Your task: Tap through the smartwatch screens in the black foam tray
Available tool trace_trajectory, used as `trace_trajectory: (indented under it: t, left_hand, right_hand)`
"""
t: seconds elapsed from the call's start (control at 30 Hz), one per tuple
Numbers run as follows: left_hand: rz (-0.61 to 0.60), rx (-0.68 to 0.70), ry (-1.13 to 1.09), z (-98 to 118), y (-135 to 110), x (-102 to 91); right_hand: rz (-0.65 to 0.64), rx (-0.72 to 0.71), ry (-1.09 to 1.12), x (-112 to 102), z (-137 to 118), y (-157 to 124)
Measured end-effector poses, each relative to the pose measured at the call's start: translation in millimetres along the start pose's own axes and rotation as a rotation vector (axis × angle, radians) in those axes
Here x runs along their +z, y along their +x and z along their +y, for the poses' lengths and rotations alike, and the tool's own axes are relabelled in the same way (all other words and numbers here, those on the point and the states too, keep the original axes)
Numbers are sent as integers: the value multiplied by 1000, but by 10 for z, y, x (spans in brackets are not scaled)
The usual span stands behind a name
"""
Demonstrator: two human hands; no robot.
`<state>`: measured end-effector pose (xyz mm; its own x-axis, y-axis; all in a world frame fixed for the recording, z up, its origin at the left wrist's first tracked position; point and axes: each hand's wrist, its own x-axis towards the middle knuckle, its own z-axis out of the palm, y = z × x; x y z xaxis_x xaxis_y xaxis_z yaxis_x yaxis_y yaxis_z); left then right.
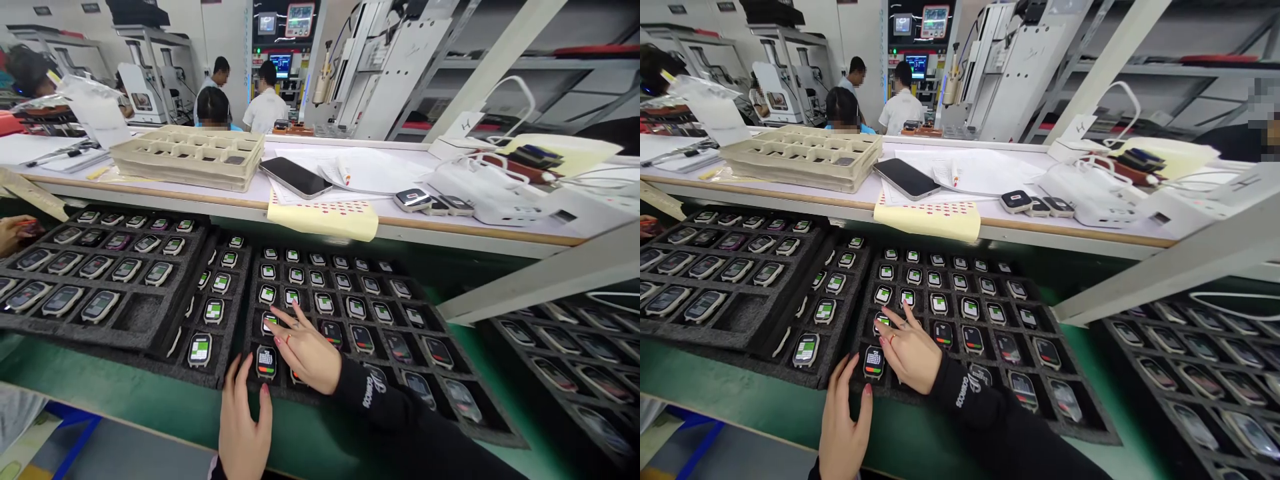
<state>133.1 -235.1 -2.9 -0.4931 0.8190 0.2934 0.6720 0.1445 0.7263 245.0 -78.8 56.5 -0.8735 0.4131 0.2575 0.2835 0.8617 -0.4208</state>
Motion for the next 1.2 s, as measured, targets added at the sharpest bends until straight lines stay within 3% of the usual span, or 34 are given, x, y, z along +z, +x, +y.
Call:
trace_trajectory:
  t: [0.13,0.43,0.7,0.97,1.2]
  left_hand:
    - [5,-2,6,0,-6,-6]
    - [-38,-51,-12,-2,-33,-14]
    - [-11,-13,-24,-2,-34,-22]
    - [-18,-39,-39,31,-19,-44]
    - [1,-24,-30,29,-20,-33]
  right_hand:
    - [-31,0,-8,-3,35,7]
    - [-47,68,-62,-279,275,108]
    - [-34,57,-53,-115,517,324]
    - [-7,55,-71,54,506,461]
    - [12,58,-98,-67,514,390]
